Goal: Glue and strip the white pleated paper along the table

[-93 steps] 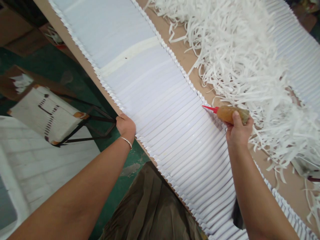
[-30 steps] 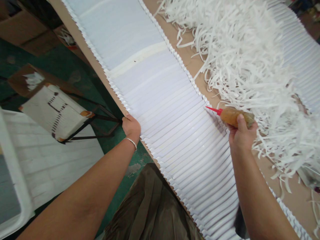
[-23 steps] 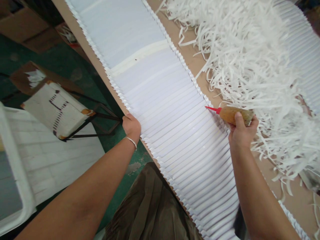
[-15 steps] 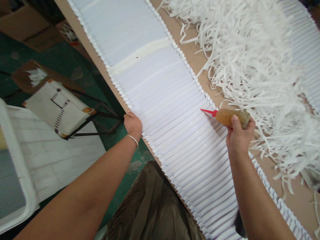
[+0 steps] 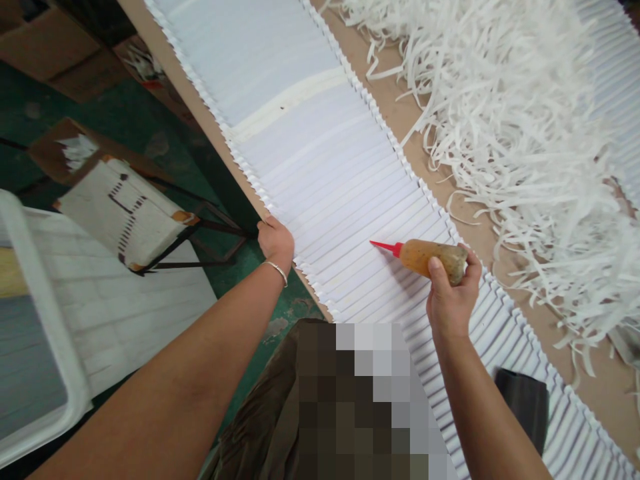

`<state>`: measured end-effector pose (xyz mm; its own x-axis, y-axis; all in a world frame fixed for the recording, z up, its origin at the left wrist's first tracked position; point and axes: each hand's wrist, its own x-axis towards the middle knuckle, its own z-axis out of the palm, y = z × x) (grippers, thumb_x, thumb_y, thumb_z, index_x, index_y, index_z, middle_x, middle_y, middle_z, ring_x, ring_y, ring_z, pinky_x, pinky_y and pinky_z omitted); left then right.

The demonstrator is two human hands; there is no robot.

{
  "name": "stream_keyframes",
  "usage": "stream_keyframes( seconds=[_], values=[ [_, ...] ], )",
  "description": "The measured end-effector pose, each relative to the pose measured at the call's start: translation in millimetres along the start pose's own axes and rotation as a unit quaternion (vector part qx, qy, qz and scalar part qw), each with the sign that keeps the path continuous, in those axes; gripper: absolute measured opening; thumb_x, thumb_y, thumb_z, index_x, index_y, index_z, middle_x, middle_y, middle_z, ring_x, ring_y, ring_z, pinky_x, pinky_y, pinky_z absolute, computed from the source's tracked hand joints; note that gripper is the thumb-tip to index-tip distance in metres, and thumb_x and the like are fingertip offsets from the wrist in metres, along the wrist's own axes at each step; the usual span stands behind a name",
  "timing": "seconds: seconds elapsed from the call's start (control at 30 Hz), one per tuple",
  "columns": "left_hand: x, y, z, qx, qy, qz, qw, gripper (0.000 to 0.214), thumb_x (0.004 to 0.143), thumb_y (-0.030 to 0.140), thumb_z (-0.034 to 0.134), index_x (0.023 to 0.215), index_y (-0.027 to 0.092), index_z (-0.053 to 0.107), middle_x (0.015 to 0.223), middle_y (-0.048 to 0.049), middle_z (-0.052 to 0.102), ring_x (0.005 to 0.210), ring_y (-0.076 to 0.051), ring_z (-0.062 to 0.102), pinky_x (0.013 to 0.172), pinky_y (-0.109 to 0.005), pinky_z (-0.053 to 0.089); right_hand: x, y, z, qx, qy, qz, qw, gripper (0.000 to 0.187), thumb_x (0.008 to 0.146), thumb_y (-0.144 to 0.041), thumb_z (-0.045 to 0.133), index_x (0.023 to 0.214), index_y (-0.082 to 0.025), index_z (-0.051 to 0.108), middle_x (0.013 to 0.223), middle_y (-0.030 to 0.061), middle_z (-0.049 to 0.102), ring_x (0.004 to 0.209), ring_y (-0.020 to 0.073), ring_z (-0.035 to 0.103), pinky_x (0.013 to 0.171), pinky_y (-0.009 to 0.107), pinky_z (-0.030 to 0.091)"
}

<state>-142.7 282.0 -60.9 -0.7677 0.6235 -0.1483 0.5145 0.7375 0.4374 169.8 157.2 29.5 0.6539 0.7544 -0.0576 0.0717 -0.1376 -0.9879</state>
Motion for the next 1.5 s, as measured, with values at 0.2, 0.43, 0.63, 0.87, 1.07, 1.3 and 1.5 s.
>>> stream_keyframes(
  seconds=[0.2,0.43,0.63,0.87,1.07,1.3,1.5],
  values=[
    [1.0,-2.4,1.8,-0.003,-0.005,0.002,1.0,0.044,0.108,0.031,0.027,0.107,0.007,0.063,0.104,-0.0241,0.072,0.101,-0.031,0.072,0.087,-0.039,0.056,-48.5,-0.6,2.6,-0.094,-0.036,-0.005,0.995,0.077,0.072,-0.048,0.082,0.139,-0.026,0.051,0.117,0.0039,0.059,0.1,0.0183,0.061,0.093,0.037,0.054],
    [1.7,-5.7,4.1,-0.005,-0.01,0.003,1.0,0.044,0.108,0.032,0.027,0.108,0.007,0.064,0.104,-0.0244,0.073,0.101,-0.032,0.072,0.086,-0.041,0.056,-94.7,-7.5,14.9,-0.142,-0.078,-0.017,0.987,0.075,0.074,-0.045,0.082,0.139,-0.025,0.052,0.125,0.0067,0.057,0.108,0.0223,0.06,0.096,0.042,0.052],
    [2.1,-6.3,3.9,-0.003,-0.012,0.001,1.0,0.046,0.108,0.033,0.026,0.109,0.008,0.064,0.106,-0.0248,0.073,0.102,-0.032,0.072,0.088,-0.042,0.056,-108.0,-3.5,17.7,-0.118,-0.147,-0.134,0.973,0.078,0.074,-0.031,0.084,0.143,-0.03,0.048,0.129,0.0078,0.062,0.115,0.0263,0.065,0.098,0.048,0.056],
    [0.3,-4.0,0.6,0.01,-0.006,0.006,1.0,0.045,0.108,0.033,0.026,0.106,0.008,0.064,0.103,-0.024,0.072,0.099,-0.031,0.073,0.087,-0.04,0.056,-34.9,-22.8,-6.1,-0.107,-0.128,-0.313,0.935,0.081,0.069,-0.02,0.086,0.138,-0.039,0.05,0.134,0.0035,0.062,0.122,0.0292,0.065,0.108,0.059,0.051],
    [1.7,-4.7,0.6,0.014,0.002,0.006,1.0,0.041,0.108,0.031,0.029,0.104,0.008,0.063,0.103,-0.0231,0.072,0.101,-0.031,0.072,0.087,-0.039,0.056,74.1,-29.5,-5.1,0.008,0.075,-0.106,0.991,0.062,0.075,-0.042,0.082,0.127,-0.026,0.052,0.125,0.005,0.062,0.116,0.0227,0.066,0.106,0.051,0.054],
    [2.0,-2.3,-0.8,0.013,0.006,0.008,1.0,0.037,0.106,0.028,0.029,0.099,0.011,0.06,0.103,-0.0225,0.072,0.099,-0.03,0.072,0.085,-0.036,0.056,129.0,-8.5,11.4,0.101,0.061,-0.03,0.993,0.064,0.069,-0.042,0.086,0.118,-0.026,0.047,0.116,0.0016,0.064,0.101,0.0202,0.07,0.079,0.042,0.065],
    [1.1,-2.5,-2.2,0.013,-0.008,0.001,1.0,0.038,0.107,0.028,0.028,0.102,0.01,0.061,0.107,-0.0235,0.071,0.107,-0.032,0.07,0.092,-0.04,0.055,129.1,0.8,13.2,0.073,0.065,-0.039,0.994,0.066,0.068,-0.044,0.085,0.119,-0.025,0.047,0.113,0.0008,0.063,0.1,0.0196,0.069,0.082,0.043,0.064]
  ],
)
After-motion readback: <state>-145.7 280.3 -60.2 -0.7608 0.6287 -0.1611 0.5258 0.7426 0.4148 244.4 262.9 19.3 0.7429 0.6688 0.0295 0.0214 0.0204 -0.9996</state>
